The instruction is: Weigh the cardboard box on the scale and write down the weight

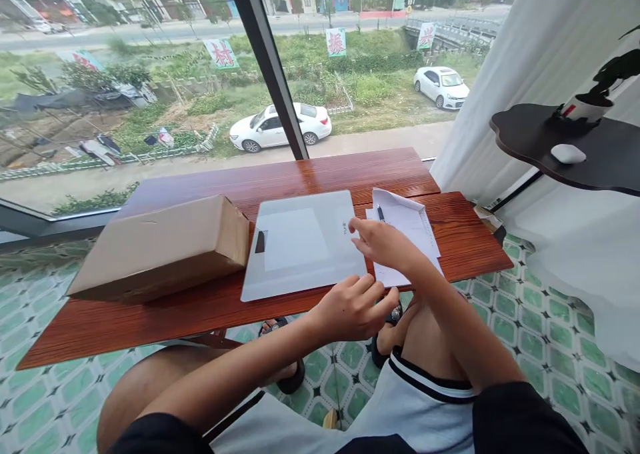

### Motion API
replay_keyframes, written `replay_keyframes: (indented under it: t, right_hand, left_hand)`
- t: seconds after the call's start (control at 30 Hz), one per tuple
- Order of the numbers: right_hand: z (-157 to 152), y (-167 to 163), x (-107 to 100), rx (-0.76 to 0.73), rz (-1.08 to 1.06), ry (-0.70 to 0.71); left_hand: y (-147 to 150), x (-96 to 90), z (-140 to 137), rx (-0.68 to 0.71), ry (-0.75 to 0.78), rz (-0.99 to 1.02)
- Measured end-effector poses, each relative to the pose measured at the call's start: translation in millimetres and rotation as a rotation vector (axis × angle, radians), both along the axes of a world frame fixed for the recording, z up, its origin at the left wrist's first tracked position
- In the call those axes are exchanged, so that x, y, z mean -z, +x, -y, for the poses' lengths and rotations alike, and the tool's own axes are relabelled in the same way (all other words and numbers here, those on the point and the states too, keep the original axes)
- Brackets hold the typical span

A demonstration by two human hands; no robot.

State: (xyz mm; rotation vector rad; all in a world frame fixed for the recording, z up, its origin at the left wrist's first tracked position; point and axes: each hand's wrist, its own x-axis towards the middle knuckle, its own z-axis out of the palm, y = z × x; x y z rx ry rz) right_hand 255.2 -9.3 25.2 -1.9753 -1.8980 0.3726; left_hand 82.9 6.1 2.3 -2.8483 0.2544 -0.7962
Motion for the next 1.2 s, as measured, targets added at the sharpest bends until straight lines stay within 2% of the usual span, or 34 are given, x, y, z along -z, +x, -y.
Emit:
replay_keyframes:
  t: [0.1,0.27,0.43,0.57,0.67,0.8,0.87,0.93,1.1,1.2]
  right_hand:
    - [4,28,2,0.148,0.084,-0.039]
    - [3,55,24,0.324,0.170,-0.068]
    - [-5,57,40,0.329,0.183,-0.131]
    - [-8,60,43,0.293,0.171,-0.087]
    - [-7,71,47,0.225,-0.036,-0.011]
    - [-2,95,53,0.169,-0.673,0.103]
    - [0,104,56,0.185,-0.895,0.158]
    - [2,109,57,0.215,-0.930,0.231]
    - [4,110,60,0.344,-0.629,0.436]
    - [5,108,61,0.335,-0.705,0.395]
  left_hand:
    - [28,8.4,2,0.109,0.092,-0.060]
    - [62,24.0,4,0.222,0.224,-0.149]
    - [71,42.0,6,0.241,0.241,-0.100]
    - [70,48.0,7,0.216,0.202,-0.109]
    - [71,46.9,7,0.214,0.157,-0.129]
    - [71,45.5,9,0.206,0.112,-0.185]
    - [71,46.5,10,0.193,0.103,-0.178]
    - [71,48.3,11,0.177,0.100,-0.161]
    - [73,54.0,12,0.170,0.075,-0.143]
    - [75,56.8,12,0.176,0.057,-0.115]
